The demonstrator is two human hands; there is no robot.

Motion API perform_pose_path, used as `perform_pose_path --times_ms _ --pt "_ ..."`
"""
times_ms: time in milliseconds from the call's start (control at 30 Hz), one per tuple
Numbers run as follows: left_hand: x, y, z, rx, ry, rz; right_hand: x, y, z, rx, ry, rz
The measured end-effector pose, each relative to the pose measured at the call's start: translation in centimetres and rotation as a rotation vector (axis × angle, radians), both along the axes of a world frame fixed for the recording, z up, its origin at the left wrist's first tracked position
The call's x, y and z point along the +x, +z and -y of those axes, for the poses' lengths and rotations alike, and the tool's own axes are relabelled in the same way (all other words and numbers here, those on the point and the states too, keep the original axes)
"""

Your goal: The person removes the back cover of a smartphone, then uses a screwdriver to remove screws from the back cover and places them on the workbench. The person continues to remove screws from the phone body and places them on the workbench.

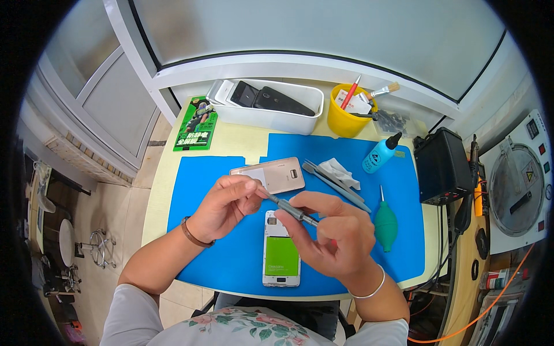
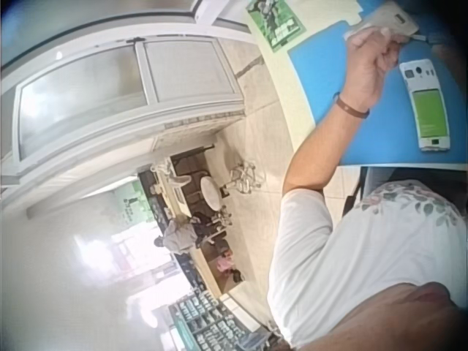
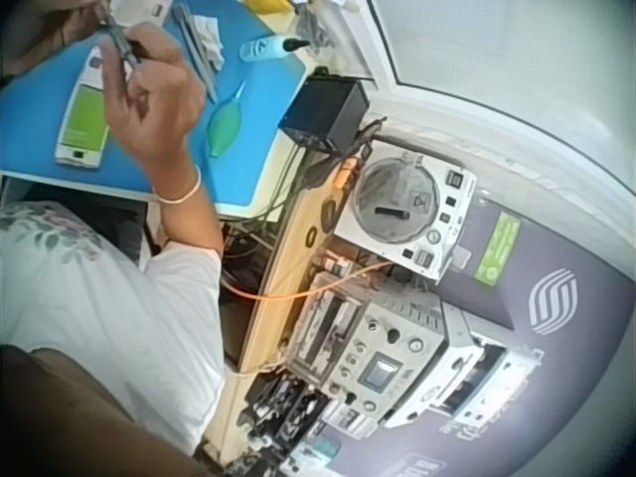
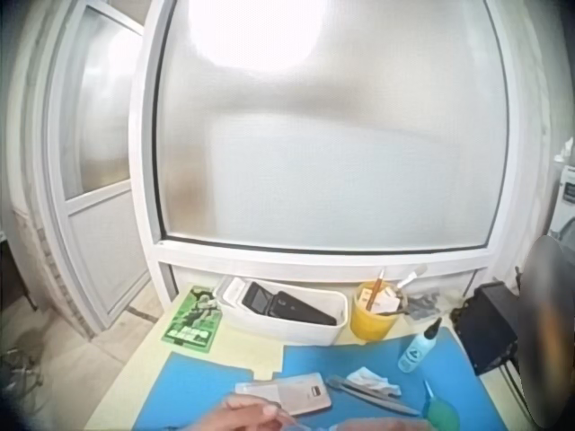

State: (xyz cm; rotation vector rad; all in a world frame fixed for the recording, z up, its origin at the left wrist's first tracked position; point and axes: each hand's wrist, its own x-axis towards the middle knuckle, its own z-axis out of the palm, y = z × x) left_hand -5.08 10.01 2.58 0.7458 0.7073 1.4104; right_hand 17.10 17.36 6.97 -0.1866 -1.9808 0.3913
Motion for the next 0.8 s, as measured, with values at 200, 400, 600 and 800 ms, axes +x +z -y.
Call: perform_pose_path --times_ms 200,400,600,800 --pt "-0.7 0.8 -0.5 0.063 0.008 -0.175 0.4 0.5 0.1 -0.134 0.041 -0.034" --pt "-2.4 1.2 -0.5 0.084 0.139 -1.057 0.9 1.5 -0.6 -0.293 0.003 0.168" --pt "-2.8 1.3 -0.5 0.068 -0.041 -1.375 -0.3 0.2 -0.4 -0.34 0.003 0.386" --pt "-2.3 0.7 -0.4 0.06 -0.081 -1.394 -0.7 0.2 -0.4 -0.364 -0.021 0.473"
